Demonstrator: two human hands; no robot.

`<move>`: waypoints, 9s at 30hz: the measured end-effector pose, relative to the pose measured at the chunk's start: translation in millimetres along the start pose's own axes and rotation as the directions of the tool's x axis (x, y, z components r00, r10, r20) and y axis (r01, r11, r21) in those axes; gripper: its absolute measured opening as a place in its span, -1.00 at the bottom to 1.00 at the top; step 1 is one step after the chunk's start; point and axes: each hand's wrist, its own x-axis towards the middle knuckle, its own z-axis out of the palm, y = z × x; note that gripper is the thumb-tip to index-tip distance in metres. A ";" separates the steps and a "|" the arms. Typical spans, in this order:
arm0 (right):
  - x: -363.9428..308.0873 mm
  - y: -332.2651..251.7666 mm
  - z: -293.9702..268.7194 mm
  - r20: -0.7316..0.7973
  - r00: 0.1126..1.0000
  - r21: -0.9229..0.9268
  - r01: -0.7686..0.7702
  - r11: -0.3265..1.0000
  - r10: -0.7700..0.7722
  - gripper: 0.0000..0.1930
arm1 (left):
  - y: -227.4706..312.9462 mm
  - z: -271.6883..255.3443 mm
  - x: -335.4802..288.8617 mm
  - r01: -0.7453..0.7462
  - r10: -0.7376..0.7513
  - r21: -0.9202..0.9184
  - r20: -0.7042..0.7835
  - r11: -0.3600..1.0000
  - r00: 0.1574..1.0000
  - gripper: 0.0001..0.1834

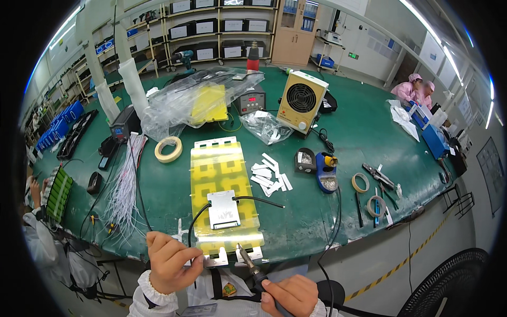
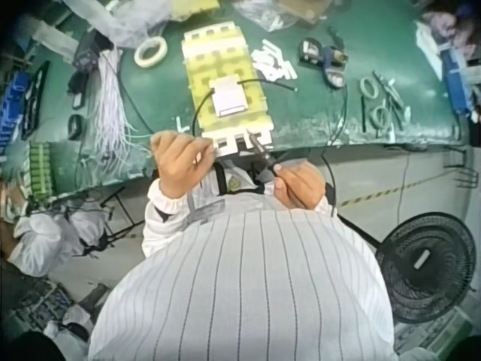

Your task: Soldering wires and applying insulation tape to a battery pack assembly.

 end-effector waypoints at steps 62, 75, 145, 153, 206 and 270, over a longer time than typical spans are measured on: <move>-1.5 -0.6 0.3 -0.015 0.999 -0.037 0.035 0.999 -0.035 -0.83 | 7.8 17.6 14.6 -0.045 0.056 -0.077 0.150 0.996 0.987 -0.80; -0.4 -4.6 -1.9 -0.022 1.000 -0.010 -0.018 1.000 0.018 -0.89 | 6.6 20.0 16.5 -0.005 0.024 -0.139 0.129 0.990 0.991 -0.82; -6.7 -12.4 5.6 -0.161 0.983 -0.013 -0.091 0.996 0.088 -0.89 | 2.1 36.5 17.6 -0.061 0.109 -0.274 0.164 0.960 0.980 -0.92; -8.0 -14.1 5.7 -0.162 0.981 0.008 -0.104 0.995 0.104 -0.89 | 3.0 39.9 18.3 -0.036 0.100 -0.287 0.212 0.957 0.972 -0.90; -15.1 -8.4 6.0 -0.244 0.961 0.076 -0.117 0.990 0.133 -0.87 | 8.8 34.1 -253.1 0.101 -0.103 0.092 0.015 0.991 0.995 -0.82; -7.5 -7.3 32.5 -0.172 0.968 0.015 0.187 0.982 -0.182 -0.95 | -12.2 15.0 -23.3 0.008 -0.008 -0.105 0.003 0.994 1.000 -0.88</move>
